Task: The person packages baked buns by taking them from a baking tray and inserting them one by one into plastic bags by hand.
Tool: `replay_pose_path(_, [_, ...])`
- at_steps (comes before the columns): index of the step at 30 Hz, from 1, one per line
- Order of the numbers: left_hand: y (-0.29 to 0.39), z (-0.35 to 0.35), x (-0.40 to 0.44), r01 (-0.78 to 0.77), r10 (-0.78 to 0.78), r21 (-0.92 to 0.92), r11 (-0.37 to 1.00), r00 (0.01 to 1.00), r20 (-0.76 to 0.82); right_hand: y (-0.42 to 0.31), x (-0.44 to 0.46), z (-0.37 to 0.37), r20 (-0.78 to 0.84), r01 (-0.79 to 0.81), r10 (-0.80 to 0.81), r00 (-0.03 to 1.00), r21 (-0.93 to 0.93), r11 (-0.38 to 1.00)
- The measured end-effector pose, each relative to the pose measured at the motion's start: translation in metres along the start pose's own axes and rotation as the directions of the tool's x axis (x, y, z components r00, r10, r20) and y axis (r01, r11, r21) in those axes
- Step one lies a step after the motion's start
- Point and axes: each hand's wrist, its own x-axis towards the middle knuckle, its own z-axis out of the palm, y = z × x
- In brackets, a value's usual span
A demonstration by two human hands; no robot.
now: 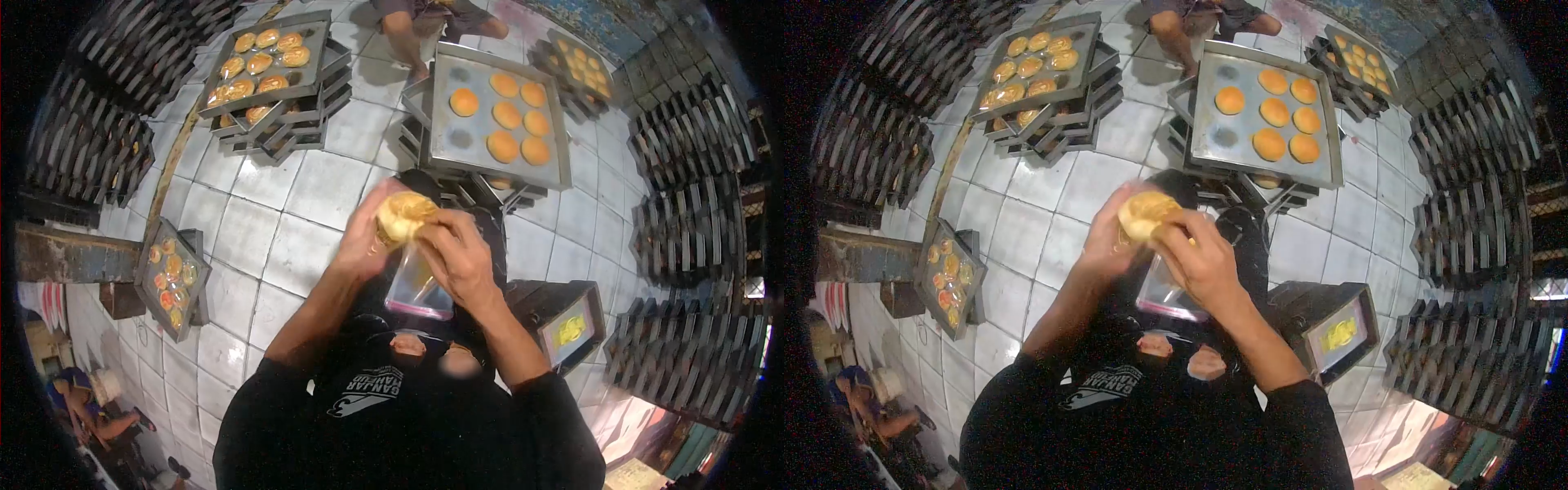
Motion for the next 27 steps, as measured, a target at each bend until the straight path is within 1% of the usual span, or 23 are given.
replay_pose_path(1, [0.002,0.000,0.008,-0.004,0.004,0.002,1.000,1.000,0.013,0.003,0.008,-0.001,0.048,-0.006,0.005,0.999,0.014,1.000])
replay_pose_path(2, [0.004,0.002,0.016,-0.025,0.046,0.141,0.990,0.988,-0.145,0.012,0.013,0.000,0.046,0.008,-0.008,0.999,0.005,1.000])
replay_pose_path(3, [0.007,0.003,0.021,-0.032,0.117,0.278,0.960,0.948,-0.295,0.028,0.017,0.007,0.065,-0.222,0.217,0.974,0.100,0.970])
replay_pose_path(4, [0.006,0.004,0.022,-0.058,0.142,0.279,0.958,0.946,-0.291,0.040,0.021,0.012,0.111,-0.435,0.421,0.900,0.190,0.880])
replay_pose_path(5, [0.005,0.006,0.022,-0.050,0.184,0.426,0.903,0.942,-0.280,0.048,0.023,0.014,0.072,-0.448,0.442,0.894,0.159,0.880])
replay_pose_path(6, [0.005,0.009,0.024,-0.037,0.223,0.564,0.825,0.938,-0.265,0.046,0.030,0.014,0.071,-0.422,0.416,0.906,0.160,0.892])
replay_pose_path(7, [0.004,0.018,0.027,-0.124,0.337,0.589,0.798,0.903,-0.266,0.043,0.033,0.012,0.038,-0.335,0.333,0.942,0.106,0.936])
replay_pose_path(8, [0.004,0.013,0.030,-0.135,0.343,0.590,0.796,0.904,-0.256,0.041,0.034,0.010,0.007,-0.253,0.253,0.967,0.045,0.966])
replay_pose_path(9, [0.007,0.012,0.034,-0.184,0.420,0.700,0.690,0.889,-0.180,0.038,0.038,0.010,0.030,-0.211,0.210,0.977,0.017,0.977])
replay_pose_path(10, [0.008,0.013,0.036,-0.227,0.483,0.792,0.567,0.870,-0.096,0.033,0.040,0.010,-0.002,-0.176,0.177,0.984,0.115,0.978])
replay_pose_path(11, [0.003,0.016,0.034,-0.133,0.408,0.662,0.737,0.869,-0.280,0.029,0.043,0.006,-0.030,-0.188,0.193,0.981,0.111,0.976])
replay_pose_path(12, [0.010,0.020,0.037,-0.137,0.411,0.662,0.737,0.868,-0.278,0.026,0.046,0.004,-0.055,-0.199,0.206,0.977,0.112,0.974])
replay_pose_path(13, [0.015,0.021,0.038,-0.115,0.433,0.683,0.721,0.844,-0.316,0.034,0.049,0.006,-0.002,-0.336,0.345,0.939,0.219,0.916])
replay_pose_path(14, [0.016,0.021,0.036,-0.077,0.441,0.701,0.709,0.823,-0.357,0.045,0.051,0.008,0.066,-0.478,0.484,0.873,0.315,0.820])
replay_pose_path(15, [0.015,0.024,0.038,-0.142,0.453,0.594,0.792,0.789,-0.415,0.051,0.056,0.004,0.273,-0.684,0.672,0.689,0.551,0.478])
replay_pose_path(16, [0.013,0.019,0.033,-0.132,0.447,0.596,0.792,0.791,-0.418,0.049,0.057,-0.001,0.301,-0.636,0.687,0.662,0.710,0.301])
replay_pose_path(18, [0.017,0.010,0.025,-0.213,0.564,0.686,0.696,0.753,-0.339,0.043,0.050,-0.012,0.321,-0.652,0.640,0.698,0.655,0.383])
replay_pose_path(20, [0.016,0.010,0.014,-0.207,0.548,0.666,0.716,0.759,-0.352,0.042,0.043,-0.009,0.317,-0.648,0.634,0.706,0.650,0.397])
replay_pose_path(22, [0.017,0.012,0.006,-0.043,0.380,0.618,0.785,0.821,-0.426,0.046,0.037,-0.005,0.315,-0.652,0.639,0.702,0.645,0.399])
replay_pose_path(24, [0.014,0.010,0.013,-0.041,0.384,0.613,0.789,0.812,-0.440,0.062,0.045,0.002,0.393,-0.722,0.655,0.645,0.593,0.356])
replay_pose_path(25, [0.013,0.003,0.015,-0.081,0.551,0.788,0.610,0.758,-0.349,0.067,0.047,0.000,0.435,-0.699,0.647,0.626,0.682,0.217])
replay_pose_path(26, [0.016,-0.004,0.018,-0.110,0.694,0.915,0.388,0.688,-0.212,0.068,0.044,-0.002,0.434,-0.696,0.645,0.628,0.684,0.218])
replay_pose_path(27, [0.018,-0.002,0.010,-0.140,0.706,0.935,0.325,0.694,-0.142,0.063,0.040,-0.004,0.421,-0.719,0.653,0.629,0.634,0.284])
